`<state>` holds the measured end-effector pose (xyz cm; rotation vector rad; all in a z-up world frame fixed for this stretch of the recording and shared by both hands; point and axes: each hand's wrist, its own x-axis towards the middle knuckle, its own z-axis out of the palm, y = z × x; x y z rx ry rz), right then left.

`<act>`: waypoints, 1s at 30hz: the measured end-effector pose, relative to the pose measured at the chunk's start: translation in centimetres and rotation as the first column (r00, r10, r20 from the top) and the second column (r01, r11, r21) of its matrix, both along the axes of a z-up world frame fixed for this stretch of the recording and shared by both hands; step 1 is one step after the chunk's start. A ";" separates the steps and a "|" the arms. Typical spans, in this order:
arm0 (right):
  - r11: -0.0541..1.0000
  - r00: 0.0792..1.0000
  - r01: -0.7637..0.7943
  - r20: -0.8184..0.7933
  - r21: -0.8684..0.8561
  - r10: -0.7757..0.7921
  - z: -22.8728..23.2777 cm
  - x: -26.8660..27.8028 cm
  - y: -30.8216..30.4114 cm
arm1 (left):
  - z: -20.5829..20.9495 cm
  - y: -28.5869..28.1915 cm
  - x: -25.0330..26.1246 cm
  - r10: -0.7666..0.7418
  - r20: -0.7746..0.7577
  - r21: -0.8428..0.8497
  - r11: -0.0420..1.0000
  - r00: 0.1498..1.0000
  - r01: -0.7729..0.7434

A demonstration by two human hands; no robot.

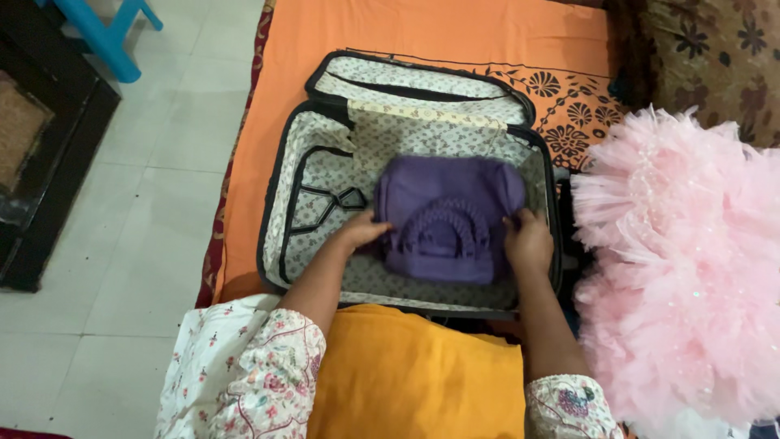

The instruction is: The person packs a suitcase by placing various clothing items and a small bag inside, smoothing them down and rearranging them.

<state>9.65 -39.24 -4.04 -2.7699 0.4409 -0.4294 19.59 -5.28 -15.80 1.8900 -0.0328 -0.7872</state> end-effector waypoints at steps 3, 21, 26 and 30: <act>0.997 0.997 0.072 0.008 -0.042 -0.072 -1.3 1.1 -0.7 | 1.5 -0.2 -0.2 0.132 0.200 0.063 0.987 0.971 -0.147; 0.912 0.873 -0.361 -0.271 0.197 0.404 -7.0 3.0 -0.4 | 0.9 -7.7 -1.7 -0.276 0.369 0.390 0.913 0.888 0.121; 0.973 0.865 -0.207 -0.444 0.106 0.233 -6.5 3.3 0.2 | 0.9 -7.3 -0.8 -0.042 0.191 0.135 0.991 0.981 0.016; 0.715 0.913 -0.321 0.002 0.621 0.409 -7.1 3.9 -2.6 | 4.0 -6.0 -1.7 -0.057 0.171 -0.148 0.985 0.984 0.083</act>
